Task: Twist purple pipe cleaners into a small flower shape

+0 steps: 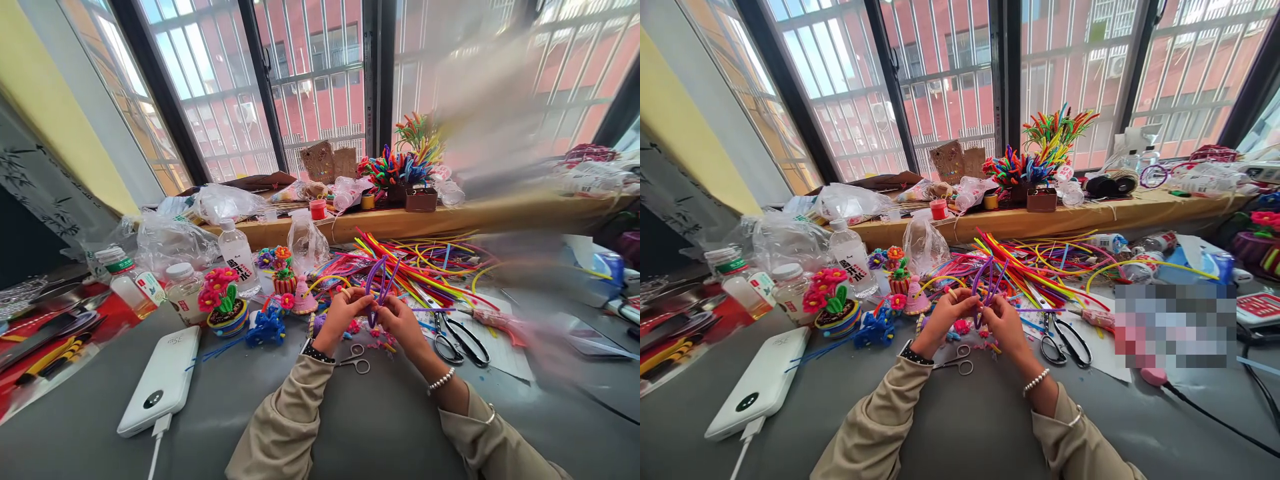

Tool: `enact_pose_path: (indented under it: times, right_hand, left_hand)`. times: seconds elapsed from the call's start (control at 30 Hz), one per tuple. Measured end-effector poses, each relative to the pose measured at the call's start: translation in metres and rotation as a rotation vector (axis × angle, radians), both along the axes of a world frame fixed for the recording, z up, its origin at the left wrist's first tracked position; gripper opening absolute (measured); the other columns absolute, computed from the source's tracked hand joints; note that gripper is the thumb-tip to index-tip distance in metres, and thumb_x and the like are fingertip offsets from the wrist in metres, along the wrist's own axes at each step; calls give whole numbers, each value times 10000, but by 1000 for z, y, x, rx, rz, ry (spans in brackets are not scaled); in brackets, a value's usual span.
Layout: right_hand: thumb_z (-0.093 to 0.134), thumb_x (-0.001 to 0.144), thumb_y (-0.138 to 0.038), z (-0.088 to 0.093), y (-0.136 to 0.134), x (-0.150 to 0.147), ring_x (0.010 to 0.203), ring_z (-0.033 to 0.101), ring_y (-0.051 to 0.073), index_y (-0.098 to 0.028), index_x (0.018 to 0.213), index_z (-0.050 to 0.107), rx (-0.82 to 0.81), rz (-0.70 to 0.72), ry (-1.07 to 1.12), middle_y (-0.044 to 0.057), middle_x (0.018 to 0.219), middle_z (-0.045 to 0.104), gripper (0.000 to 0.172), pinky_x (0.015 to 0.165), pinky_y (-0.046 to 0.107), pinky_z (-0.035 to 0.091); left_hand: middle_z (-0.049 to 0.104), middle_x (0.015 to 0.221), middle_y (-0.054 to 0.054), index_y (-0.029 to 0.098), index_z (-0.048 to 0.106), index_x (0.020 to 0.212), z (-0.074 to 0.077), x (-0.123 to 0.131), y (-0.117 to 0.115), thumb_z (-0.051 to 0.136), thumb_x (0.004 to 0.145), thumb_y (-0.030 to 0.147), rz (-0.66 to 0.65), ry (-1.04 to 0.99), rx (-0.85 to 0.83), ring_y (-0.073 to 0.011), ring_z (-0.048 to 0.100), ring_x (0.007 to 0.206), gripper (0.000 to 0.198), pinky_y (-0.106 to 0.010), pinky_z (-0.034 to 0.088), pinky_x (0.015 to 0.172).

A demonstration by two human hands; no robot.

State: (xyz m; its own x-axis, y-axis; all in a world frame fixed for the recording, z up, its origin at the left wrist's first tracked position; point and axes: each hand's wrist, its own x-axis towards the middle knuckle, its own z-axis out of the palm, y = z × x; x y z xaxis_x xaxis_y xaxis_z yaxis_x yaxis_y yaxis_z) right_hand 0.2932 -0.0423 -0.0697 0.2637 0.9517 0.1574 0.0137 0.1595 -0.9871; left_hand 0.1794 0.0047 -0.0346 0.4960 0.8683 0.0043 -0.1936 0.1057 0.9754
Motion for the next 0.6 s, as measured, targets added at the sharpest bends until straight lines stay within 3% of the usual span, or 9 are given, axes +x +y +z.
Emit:
enact_pose_path:
  times: [0.17, 0.33, 0.6]
  right_hand:
    - [504, 667, -381, 3, -1, -1, 345, 348, 65, -194, 594, 422, -43, 28, 163, -71, 424, 441, 217, 351, 196, 230]
    - [540, 663, -396, 4, -2, 0, 348, 339, 63, -195, 591, 414, -3, 17, 201, -81, 405, 417, 248, 362, 198, 234]
    - [541, 694, -404, 1, -2, 2, 376, 372, 65, -188, 627, 429, 72, -26, 194, -66, 460, 454, 252, 382, 199, 277]
  left_hand:
    - [617, 630, -9, 120, 582, 699, 0, -2, 1, 713, 516, 300, -12, -31, -55, -102, 573, 579, 287, -240, 446, 610]
    - [604, 647, -5, 128, 619, 681, -2, -5, 2, 725, 495, 279, -133, 62, -74, -93, 548, 588, 262, -229, 421, 605]
    - [550, 608, 2, 135, 648, 661, -2, -8, 2, 681, 541, 314, -189, 235, 130, -70, 444, 551, 218, -192, 325, 515]
